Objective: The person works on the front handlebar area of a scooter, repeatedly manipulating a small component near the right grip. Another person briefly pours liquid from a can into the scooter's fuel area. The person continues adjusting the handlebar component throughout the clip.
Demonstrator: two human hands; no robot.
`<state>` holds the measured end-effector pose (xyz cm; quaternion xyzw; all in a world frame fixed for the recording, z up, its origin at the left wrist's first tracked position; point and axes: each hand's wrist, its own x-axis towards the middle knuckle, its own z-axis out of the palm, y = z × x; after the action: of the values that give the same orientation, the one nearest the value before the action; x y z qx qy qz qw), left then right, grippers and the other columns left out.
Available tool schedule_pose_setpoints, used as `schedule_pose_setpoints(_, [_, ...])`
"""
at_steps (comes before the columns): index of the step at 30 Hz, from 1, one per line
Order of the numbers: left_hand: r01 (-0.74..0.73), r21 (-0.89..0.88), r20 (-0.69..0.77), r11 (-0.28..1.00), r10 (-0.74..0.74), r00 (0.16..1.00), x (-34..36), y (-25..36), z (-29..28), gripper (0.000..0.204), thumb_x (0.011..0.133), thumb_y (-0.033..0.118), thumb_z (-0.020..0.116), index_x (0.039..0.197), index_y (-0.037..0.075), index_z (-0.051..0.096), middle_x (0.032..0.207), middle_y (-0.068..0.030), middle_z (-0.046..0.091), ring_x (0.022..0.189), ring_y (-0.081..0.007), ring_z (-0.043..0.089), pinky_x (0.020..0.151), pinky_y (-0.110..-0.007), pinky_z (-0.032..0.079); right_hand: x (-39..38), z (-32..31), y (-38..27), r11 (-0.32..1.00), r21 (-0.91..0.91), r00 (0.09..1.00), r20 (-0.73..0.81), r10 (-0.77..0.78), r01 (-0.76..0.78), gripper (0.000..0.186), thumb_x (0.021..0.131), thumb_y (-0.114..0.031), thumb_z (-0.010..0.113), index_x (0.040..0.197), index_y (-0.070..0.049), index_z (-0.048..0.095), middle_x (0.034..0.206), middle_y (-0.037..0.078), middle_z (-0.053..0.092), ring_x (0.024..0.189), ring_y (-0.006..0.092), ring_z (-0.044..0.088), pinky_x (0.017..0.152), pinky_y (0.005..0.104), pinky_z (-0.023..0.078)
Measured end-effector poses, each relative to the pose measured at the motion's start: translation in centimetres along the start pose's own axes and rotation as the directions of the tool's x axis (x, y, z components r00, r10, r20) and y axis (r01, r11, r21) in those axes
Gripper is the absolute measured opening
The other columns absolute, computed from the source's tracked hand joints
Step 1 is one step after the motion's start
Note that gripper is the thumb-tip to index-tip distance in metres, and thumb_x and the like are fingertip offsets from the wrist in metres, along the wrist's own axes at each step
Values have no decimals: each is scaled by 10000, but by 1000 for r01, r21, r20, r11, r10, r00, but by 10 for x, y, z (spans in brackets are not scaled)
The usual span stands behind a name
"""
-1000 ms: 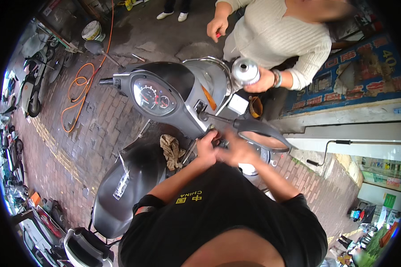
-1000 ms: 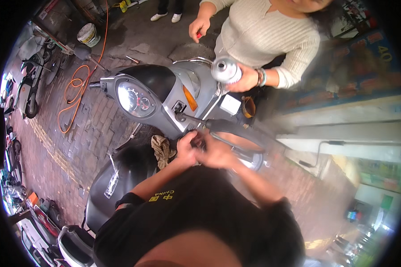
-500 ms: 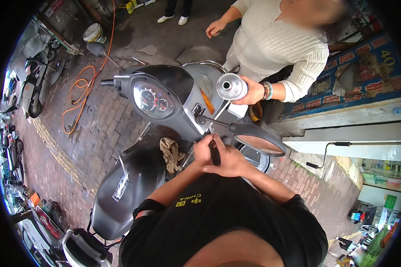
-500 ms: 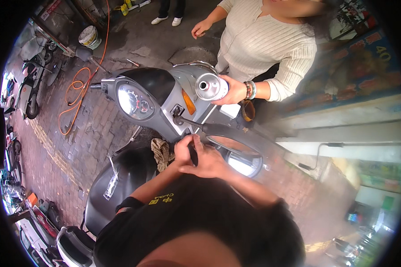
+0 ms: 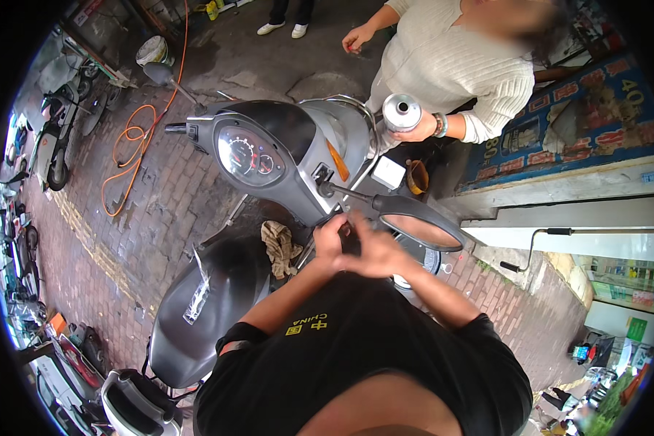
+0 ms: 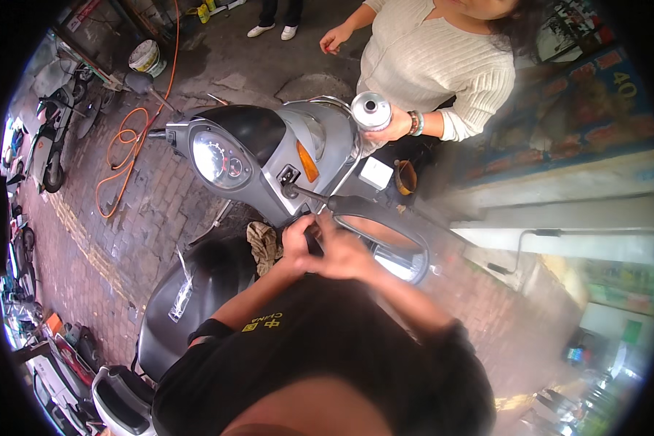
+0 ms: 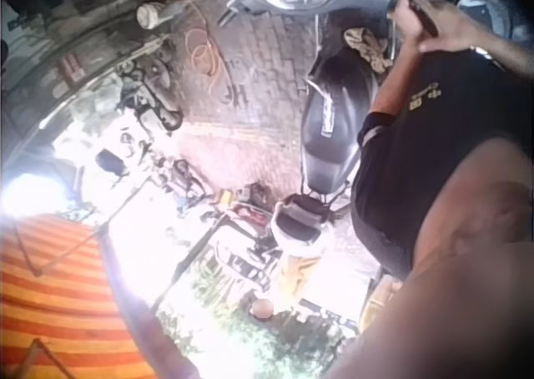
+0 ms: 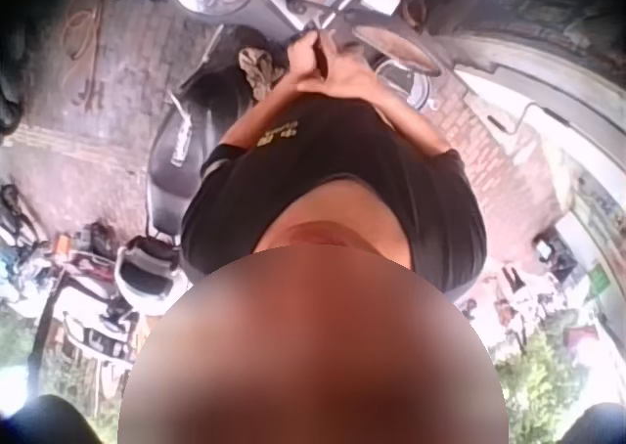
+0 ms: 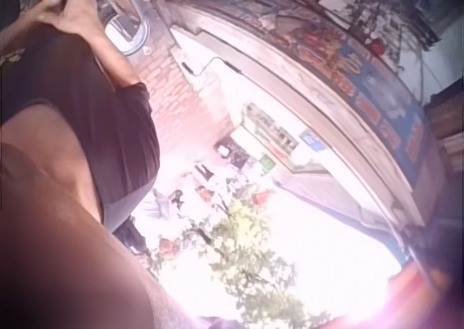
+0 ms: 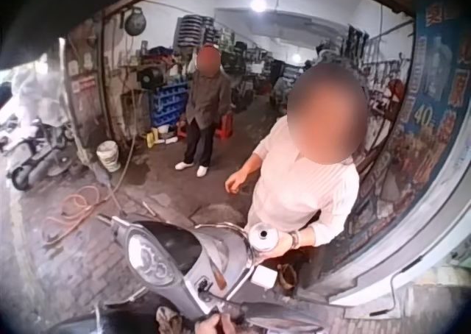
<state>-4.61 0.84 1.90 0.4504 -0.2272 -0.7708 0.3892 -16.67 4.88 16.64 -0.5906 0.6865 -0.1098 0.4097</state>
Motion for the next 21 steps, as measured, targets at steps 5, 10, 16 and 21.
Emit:
schedule_pose_setpoints(5, [106, -40, -83, 994, -109, 991, -2, 17, 21, 200, 896, 167, 634, 954, -6, 716, 921, -49, 693, 795, -155, 613, 739, -340, 509, 1, -3, 5, 996, 21, 996, 20, 82, -83, 866, 829, -618, 702, 1415, -22, 475, 1212, 199, 664, 1128, 367, 649, 972, 424, 504])
schedule_pose_setpoints(10, [104, -123, -101, 987, -117, 988, 4, -1, 11, 200, 872, 164, 662, 963, -6, 717, 896, -68, 701, 835, -183, 640, 782, -349, 511, 16, -15, 20, 973, 231, 996, 90, 4, -25, 992, 830, -580, 698, 1452, 102, 334, 1235, 245, 645, 1176, 402, 619, 1012, 452, 482])
schedule_pose_setpoints(16, [-74, 30, -17, 997, 75, 997, 4, -4, 6, 191, 883, 159, 660, 970, -4, 711, 901, -43, 689, 809, -147, 626, 729, -315, 489, 28, -13, 38, 871, 489, 973, 173, -150, 48, 903, 873, -484, 750, 1449, 88, 353, 1267, 211, 604, 1220, 307, 577, 1077, 393, 430])
schedule_pose_setpoints(21, [-432, 580, 294, 691, 316, 902, 4, -6, -16, 215, 862, 136, 688, 1003, -26, 705, 941, -51, 700, 824, -172, 650, 751, -333, 518, 12, -3, 15, 990, 143, 992, 122, -9, -9, 1168, 813, -620, 721, 1492, 163, 184, 1150, 282, 656, 1146, 411, 636, 973, 434, 509])
